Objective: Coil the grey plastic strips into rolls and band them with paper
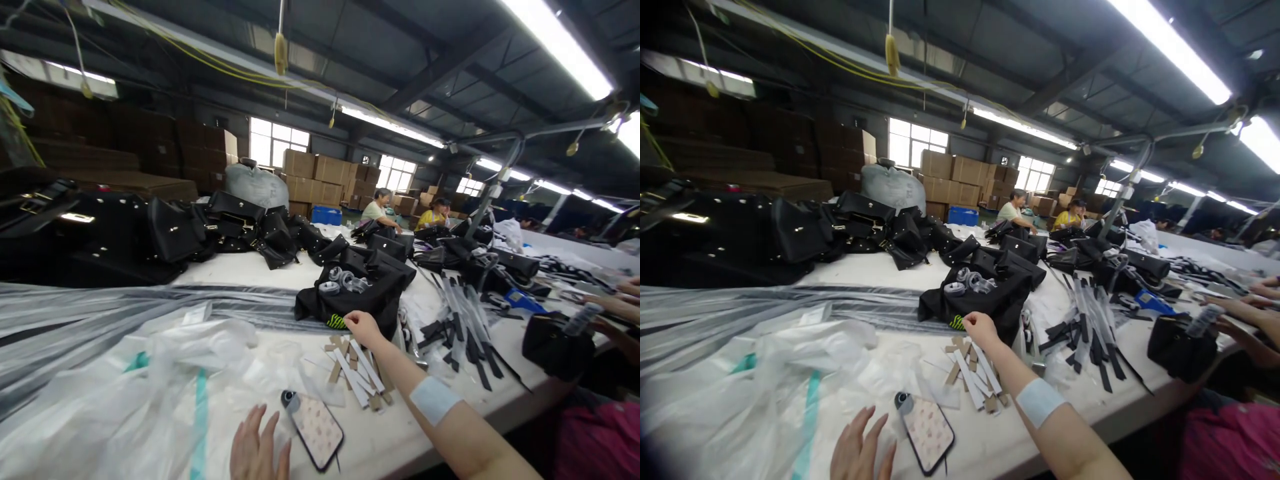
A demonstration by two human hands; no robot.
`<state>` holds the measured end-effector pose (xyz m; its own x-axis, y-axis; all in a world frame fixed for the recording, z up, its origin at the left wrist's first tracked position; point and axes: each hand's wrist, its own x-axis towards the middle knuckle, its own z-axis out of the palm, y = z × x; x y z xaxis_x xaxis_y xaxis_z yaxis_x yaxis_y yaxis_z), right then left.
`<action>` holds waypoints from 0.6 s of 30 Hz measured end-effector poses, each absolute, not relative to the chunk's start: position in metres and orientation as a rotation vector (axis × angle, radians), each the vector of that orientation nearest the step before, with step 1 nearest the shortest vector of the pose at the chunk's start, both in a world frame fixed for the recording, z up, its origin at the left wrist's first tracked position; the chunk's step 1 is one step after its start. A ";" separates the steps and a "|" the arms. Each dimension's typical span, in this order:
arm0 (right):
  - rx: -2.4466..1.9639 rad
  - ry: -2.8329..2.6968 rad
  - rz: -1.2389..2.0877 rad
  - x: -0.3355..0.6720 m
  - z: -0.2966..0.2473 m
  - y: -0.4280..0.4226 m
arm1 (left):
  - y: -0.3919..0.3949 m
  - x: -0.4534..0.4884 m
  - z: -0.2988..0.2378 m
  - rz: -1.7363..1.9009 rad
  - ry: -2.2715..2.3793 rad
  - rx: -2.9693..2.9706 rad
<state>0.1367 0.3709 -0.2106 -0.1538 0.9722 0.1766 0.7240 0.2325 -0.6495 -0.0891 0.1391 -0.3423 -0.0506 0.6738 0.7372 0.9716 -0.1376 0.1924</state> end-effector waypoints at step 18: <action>-1.682 -2.609 0.248 0.034 -0.273 0.406 | 0.121 -0.074 -0.313 -0.812 -1.709 -1.927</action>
